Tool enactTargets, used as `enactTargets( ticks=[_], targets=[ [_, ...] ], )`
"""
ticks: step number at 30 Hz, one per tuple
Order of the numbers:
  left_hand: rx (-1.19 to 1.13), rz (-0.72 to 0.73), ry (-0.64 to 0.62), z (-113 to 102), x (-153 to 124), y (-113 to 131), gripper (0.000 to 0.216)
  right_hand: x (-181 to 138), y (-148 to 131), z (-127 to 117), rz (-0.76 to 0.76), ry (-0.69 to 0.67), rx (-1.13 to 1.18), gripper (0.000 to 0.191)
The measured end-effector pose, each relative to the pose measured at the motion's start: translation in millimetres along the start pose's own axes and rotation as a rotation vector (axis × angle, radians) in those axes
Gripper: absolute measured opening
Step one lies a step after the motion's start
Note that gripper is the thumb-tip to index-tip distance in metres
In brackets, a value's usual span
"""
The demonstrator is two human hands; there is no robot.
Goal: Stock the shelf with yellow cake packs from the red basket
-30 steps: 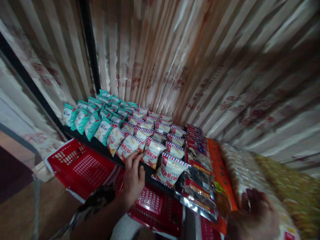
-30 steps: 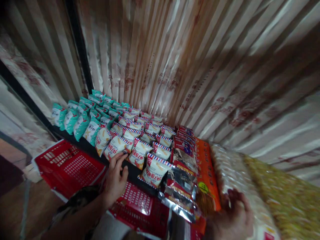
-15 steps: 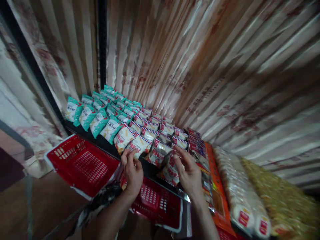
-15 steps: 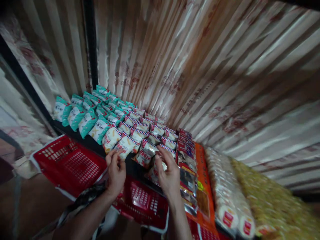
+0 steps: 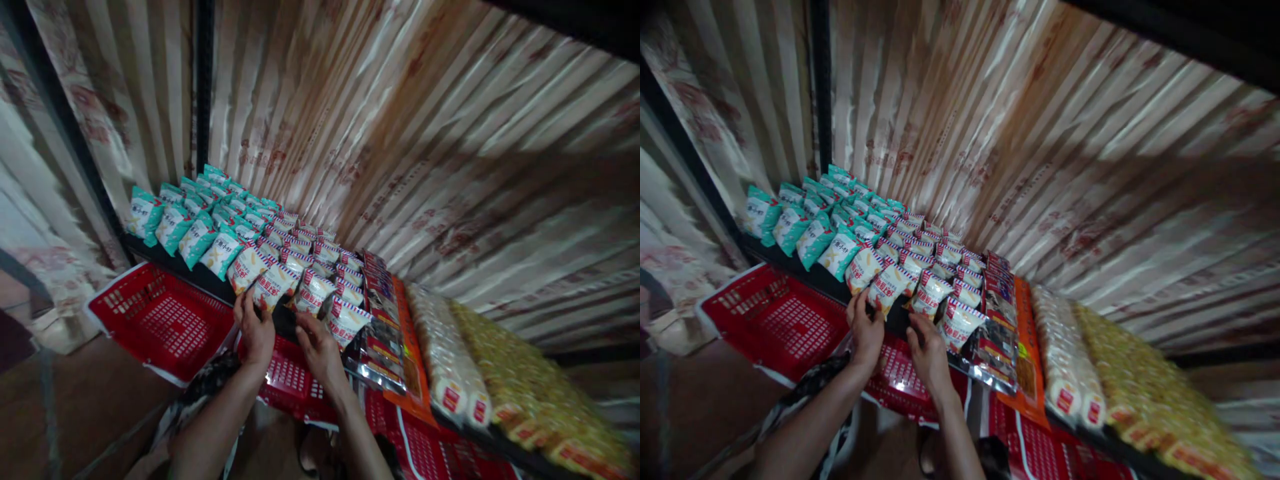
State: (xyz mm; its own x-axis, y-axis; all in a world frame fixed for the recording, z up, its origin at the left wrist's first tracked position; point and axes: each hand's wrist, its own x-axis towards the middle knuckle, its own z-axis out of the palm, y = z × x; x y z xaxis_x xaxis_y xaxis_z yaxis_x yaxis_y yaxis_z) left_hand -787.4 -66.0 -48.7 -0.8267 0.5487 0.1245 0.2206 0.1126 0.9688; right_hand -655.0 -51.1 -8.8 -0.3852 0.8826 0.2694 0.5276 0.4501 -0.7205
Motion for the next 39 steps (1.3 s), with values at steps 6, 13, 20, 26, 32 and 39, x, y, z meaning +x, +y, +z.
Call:
enactTargets(
  ticks=[6, 13, 20, 26, 32, 39],
  targets=[
    [-0.025, -0.009, -0.033, 2, -2, -8, 0.052, -8, 16, 25, 0.082, 0.064, 0.087, 0.032],
    [-0.084, -0.057, -0.082, 5, -4, -2, 0.046, -5, 18, 42, 0.147, 0.049, 0.185, 0.043],
    [-0.143, -0.067, -0.113, 8, -2, -1, 0.045, 28, -2, 47, 0.070, 0.066, 0.126, 0.044],
    [-0.047, 0.006, -0.081, 9, 0, 3, 0.038, 41, -1, 49, 0.007, 0.086, 0.013, 0.043],
    [-0.029, 0.007, -0.142, 10, 1, 10, 0.042, 38, 3, 53, -0.019, 0.066, -0.009, 0.045],
    [0.059, 0.075, -0.101, 9, -3, 13, 0.037, 38, 12, 52, -0.060, 0.122, -0.067, 0.040]
  ],
)
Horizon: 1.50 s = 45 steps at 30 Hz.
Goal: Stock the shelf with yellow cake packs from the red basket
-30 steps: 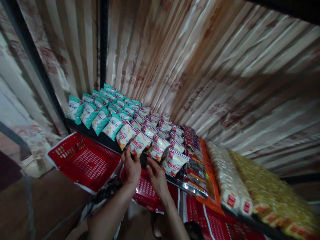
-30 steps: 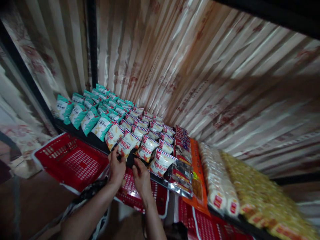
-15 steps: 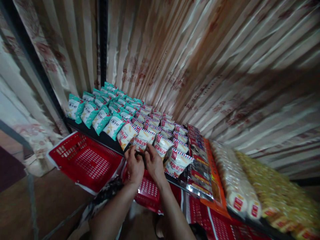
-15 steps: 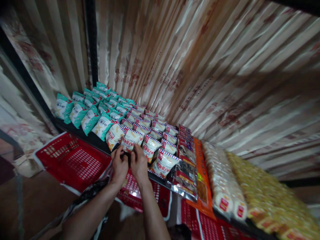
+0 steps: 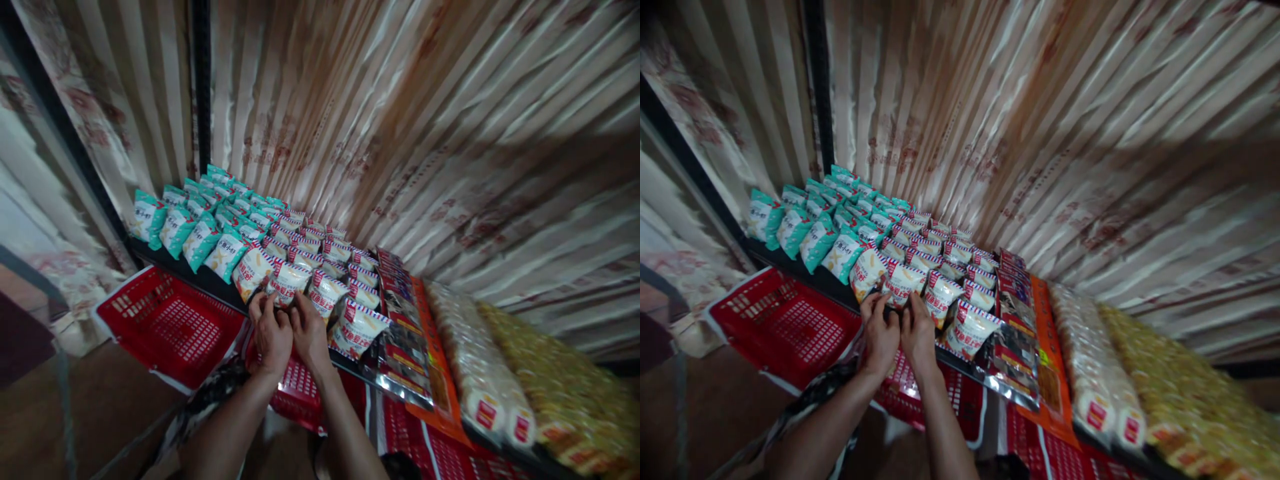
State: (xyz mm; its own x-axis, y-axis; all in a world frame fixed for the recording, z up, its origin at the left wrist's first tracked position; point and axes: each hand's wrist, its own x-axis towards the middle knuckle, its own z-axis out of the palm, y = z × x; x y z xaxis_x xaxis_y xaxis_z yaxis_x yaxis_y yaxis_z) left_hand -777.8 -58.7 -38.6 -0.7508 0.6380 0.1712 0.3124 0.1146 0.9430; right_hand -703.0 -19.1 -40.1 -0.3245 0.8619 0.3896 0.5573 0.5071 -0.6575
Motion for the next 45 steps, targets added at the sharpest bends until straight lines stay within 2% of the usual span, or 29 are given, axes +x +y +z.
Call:
enactTargets(
  ticks=[7, 11, 15, 17, 19, 21, 23, 28, 33, 35, 41, 45],
  targets=[
    [-0.047, -0.051, -0.048, -1, 4, -2, 0.036, -6, -9, 0, -0.089, 0.144, -0.094, 0.039],
    [-0.099, -0.085, -0.056, -1, 5, -4, 0.033, -10, -8, 6, -0.165, 0.075, -0.046, 0.042],
    [-0.151, -0.093, -0.044, -8, 6, -5, 0.030, -13, 2, 18, -0.163, 0.047, -0.054, 0.047],
    [-0.157, -0.065, 0.002, -15, 9, -6, 0.030, -13, 4, 21, -0.173, 0.083, -0.093, 0.047],
    [-0.139, -0.070, 0.107, -22, 14, -9, 0.032, -14, 2, 23, -0.195, 0.141, -0.149, 0.044],
    [-0.126, -0.125, 0.210, -26, 21, -14, 0.037, -14, -1, 25, -0.205, 0.184, -0.201, 0.042],
    [-0.131, -0.189, 0.244, -28, 27, -18, 0.043, -15, -3, 28, -0.200, 0.199, -0.237, 0.042],
    [-0.157, -0.235, 0.220, -23, 34, -27, 0.045, -17, -2, 36, -0.161, 0.161, -0.235, 0.044],
    [-0.237, -0.250, 0.090, -19, 33, -32, 0.037, -17, -1, 37, -0.122, 0.121, -0.173, 0.043],
    [-0.221, -0.241, 0.089, -19, 34, -31, 0.036, -16, -2, 37, -0.113, 0.109, -0.156, 0.044],
    [-0.023, -0.115, 0.219, -28, 37, -21, 0.034, -19, -4, 37, -0.118, 0.107, -0.155, 0.044],
    [-0.035, -0.067, 0.178, -29, 40, -21, 0.042, -20, -2, 40, -0.151, 0.143, -0.177, 0.043]
  ],
)
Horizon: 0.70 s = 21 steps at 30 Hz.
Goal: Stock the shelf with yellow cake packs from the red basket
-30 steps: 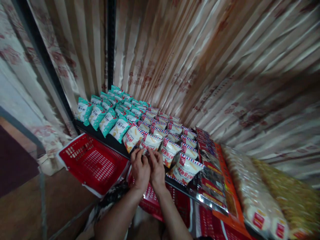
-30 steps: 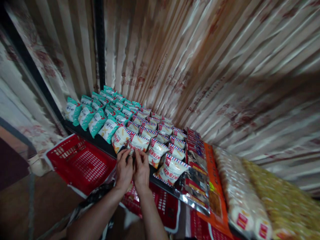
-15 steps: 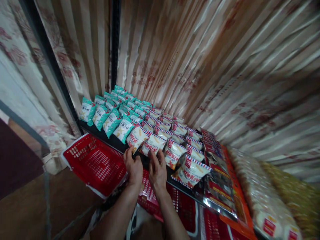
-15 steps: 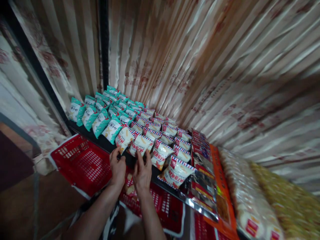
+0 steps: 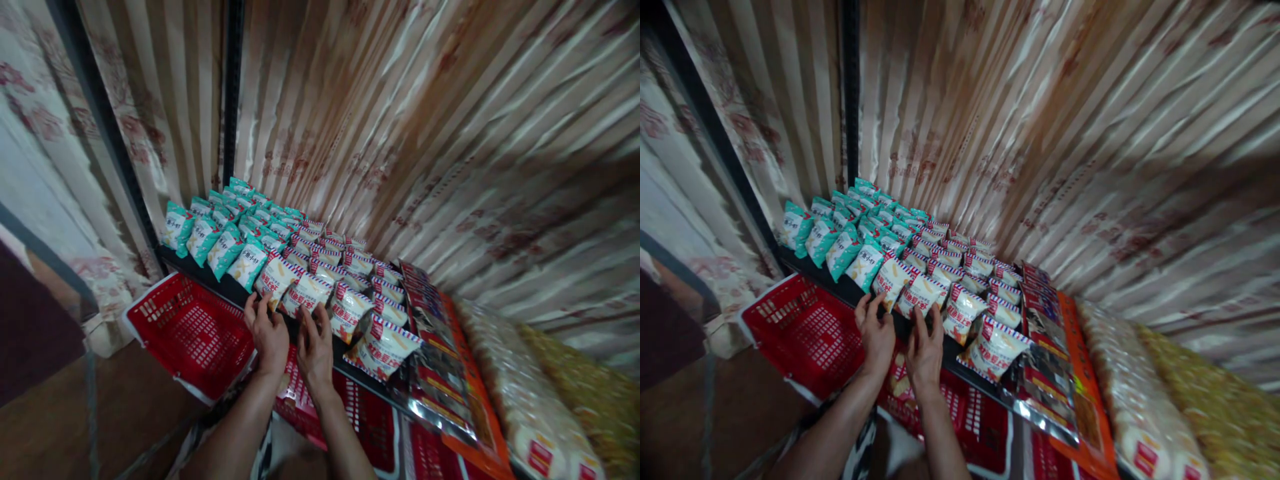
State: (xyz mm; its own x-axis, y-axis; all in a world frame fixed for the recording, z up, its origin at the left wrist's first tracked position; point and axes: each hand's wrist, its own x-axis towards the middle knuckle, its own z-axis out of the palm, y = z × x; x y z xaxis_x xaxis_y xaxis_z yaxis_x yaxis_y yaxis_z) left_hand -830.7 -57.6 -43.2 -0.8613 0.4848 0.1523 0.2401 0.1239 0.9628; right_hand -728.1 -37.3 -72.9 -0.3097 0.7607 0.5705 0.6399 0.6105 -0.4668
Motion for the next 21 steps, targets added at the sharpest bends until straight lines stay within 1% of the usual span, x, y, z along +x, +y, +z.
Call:
enactTargets(
  ticks=[3, 6, 9, 11, 14, 17, 21],
  targets=[
    [-0.051, -0.045, -0.086, 4, 1, -3, 0.043, 0, 1, 4, -0.029, 0.009, -0.022, 0.042],
    [-0.090, -0.074, -0.131, 5, 2, -4, 0.041, 1, 0, 6, -0.045, 0.008, -0.027, 0.044],
    [-0.117, -0.082, -0.126, 1, 2, -2, 0.038, 0, -4, 5, -0.049, 0.025, -0.040, 0.047],
    [-0.140, -0.071, -0.093, -2, 2, 0, 0.037, -2, -8, 3, -0.051, 0.041, -0.056, 0.049],
    [-0.178, -0.048, -0.055, -3, 0, 2, 0.041, -3, -13, 2, -0.075, 0.071, -0.092, 0.053],
    [-0.181, -0.042, -0.092, 0, -3, 2, 0.046, -4, -13, 5, -0.108, 0.075, -0.144, 0.054],
    [-0.160, -0.046, -0.164, 2, -6, 1, 0.048, -3, -13, 5, -0.129, 0.023, -0.160, 0.055]
  ],
)
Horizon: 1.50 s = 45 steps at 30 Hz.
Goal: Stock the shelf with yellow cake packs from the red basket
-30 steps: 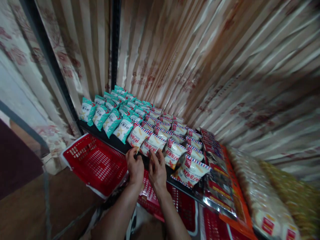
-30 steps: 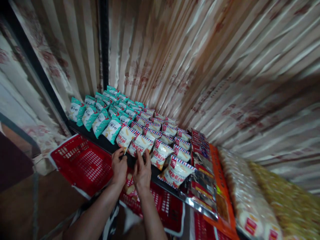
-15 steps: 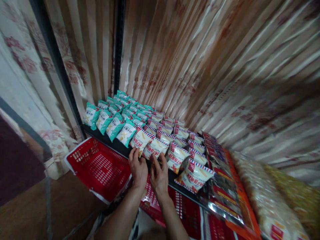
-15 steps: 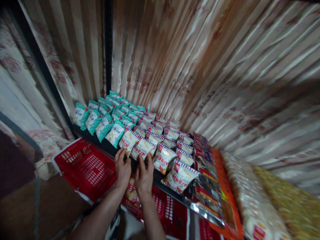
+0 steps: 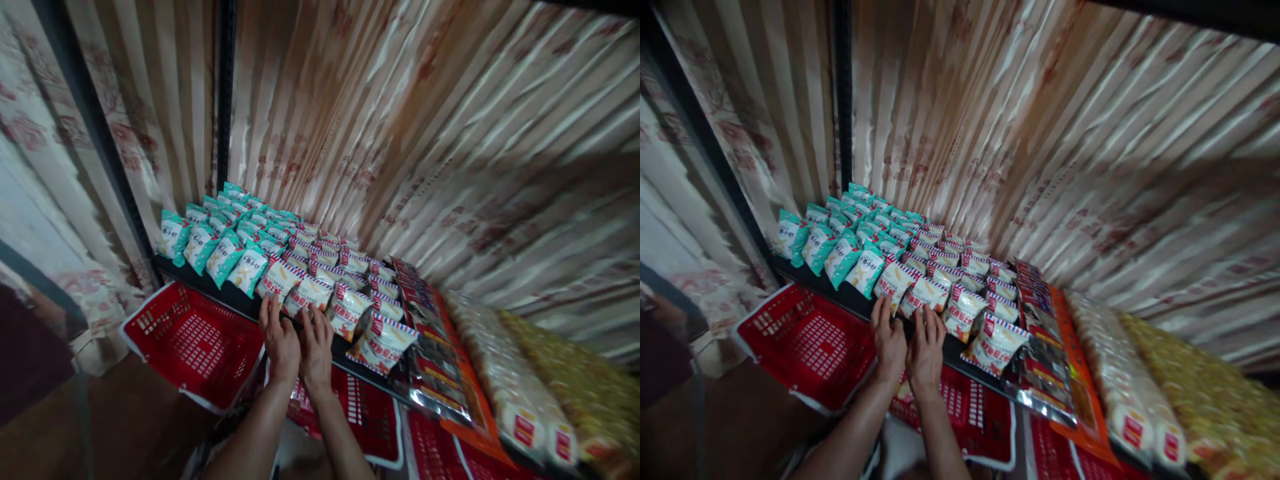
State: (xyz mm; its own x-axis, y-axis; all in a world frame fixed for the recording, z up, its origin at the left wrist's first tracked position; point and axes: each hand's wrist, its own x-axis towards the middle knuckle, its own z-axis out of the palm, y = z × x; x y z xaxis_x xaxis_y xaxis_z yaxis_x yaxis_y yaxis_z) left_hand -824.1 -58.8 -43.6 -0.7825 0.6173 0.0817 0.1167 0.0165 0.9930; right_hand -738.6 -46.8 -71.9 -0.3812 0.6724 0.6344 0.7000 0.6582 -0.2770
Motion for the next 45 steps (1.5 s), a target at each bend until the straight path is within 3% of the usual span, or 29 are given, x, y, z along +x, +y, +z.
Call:
enactTargets(
  ticks=[9, 17, 22, 29, 32, 36, 39, 45],
  targets=[
    [-0.026, 0.033, -0.032, -24, 0, -2, 0.047, -4, -25, -10, 0.021, -0.010, -0.065, 0.063],
    [-0.009, -0.023, 0.042, -45, -3, -16, 0.034, -14, -45, -11, 0.014, -0.012, -0.047, 0.070],
    [-0.016, -0.064, -0.038, -57, -15, -18, 0.033, -27, -61, -16, 0.014, 0.009, -0.005, 0.059],
    [0.126, -0.166, -0.194, -108, -18, -9, 0.030, -54, -94, -37, 0.082, 0.068, -0.027, 0.042],
    [0.189, -0.144, -0.273, -134, -16, -3, 0.028, -54, -111, -47, 0.103, 0.080, -0.022, 0.038],
    [0.235, -0.050, -0.382, -160, -17, 4, 0.027, -39, -131, -59, 0.054, 0.088, 0.018, 0.038],
    [0.241, 0.044, -0.395, -180, -14, 3, 0.034, -15, -145, -72, 0.003, 0.095, 0.006, 0.040],
    [0.274, 0.214, -0.486, -231, 24, -30, 0.040, 54, -189, -126, -0.069, 0.149, -0.005, 0.036]
  ],
)
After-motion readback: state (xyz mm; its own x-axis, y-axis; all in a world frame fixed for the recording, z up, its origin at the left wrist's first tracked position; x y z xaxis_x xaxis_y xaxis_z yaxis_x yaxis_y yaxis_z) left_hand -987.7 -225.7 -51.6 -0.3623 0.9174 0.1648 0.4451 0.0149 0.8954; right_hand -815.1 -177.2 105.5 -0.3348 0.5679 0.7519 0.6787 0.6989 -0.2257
